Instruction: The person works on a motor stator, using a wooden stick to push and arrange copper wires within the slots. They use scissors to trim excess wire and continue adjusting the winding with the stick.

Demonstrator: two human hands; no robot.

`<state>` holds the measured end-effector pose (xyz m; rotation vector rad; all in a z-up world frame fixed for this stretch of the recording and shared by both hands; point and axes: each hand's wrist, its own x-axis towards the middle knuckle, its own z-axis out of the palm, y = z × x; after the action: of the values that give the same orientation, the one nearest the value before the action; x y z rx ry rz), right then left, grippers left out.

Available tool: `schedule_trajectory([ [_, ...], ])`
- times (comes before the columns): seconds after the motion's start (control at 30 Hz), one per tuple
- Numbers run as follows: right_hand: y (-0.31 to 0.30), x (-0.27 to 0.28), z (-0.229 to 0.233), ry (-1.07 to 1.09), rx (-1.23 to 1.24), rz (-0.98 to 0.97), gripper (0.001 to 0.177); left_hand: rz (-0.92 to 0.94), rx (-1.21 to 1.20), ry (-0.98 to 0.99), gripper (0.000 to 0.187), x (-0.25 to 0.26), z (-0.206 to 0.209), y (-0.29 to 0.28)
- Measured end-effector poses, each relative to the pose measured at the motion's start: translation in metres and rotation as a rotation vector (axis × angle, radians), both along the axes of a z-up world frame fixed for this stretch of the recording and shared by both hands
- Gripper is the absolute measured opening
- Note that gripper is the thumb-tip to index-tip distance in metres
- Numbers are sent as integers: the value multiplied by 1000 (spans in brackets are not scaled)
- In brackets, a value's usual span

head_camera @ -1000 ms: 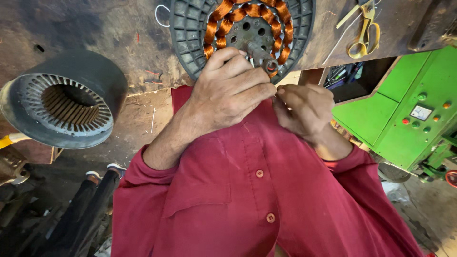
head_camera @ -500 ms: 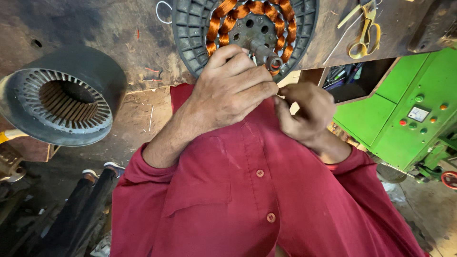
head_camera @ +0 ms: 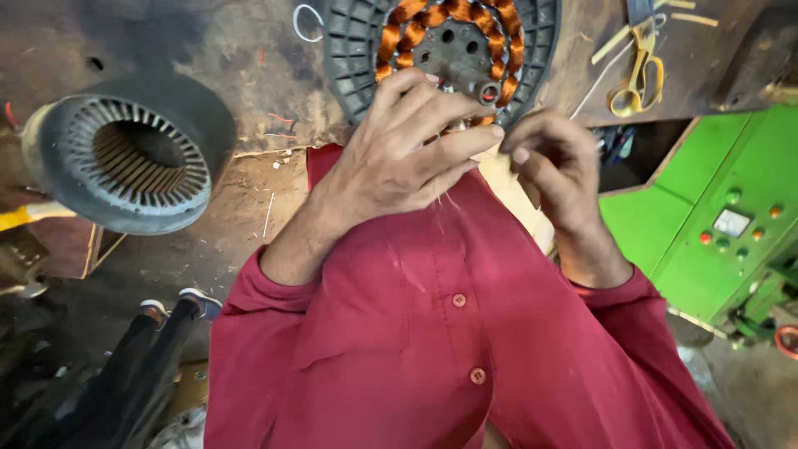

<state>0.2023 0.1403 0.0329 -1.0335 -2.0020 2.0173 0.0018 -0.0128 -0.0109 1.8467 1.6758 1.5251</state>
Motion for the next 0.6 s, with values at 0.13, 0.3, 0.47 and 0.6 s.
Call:
schedule_trajectory([
  [0.13,-4,-28,32,310,873,264,30,81,-12,-58,67,1,3,-18],
  [0.3,-12,-57,41,202,827,494,28,251,-99,-66,68,8,7,-36],
  [0.47,-9,-54,28,144,812,513,23,345,-165,-73,72,15,10,-44],
  [0.6,-5,-46,19,189,851,431,16,410,-160,-64,59,18,15,-40],
])
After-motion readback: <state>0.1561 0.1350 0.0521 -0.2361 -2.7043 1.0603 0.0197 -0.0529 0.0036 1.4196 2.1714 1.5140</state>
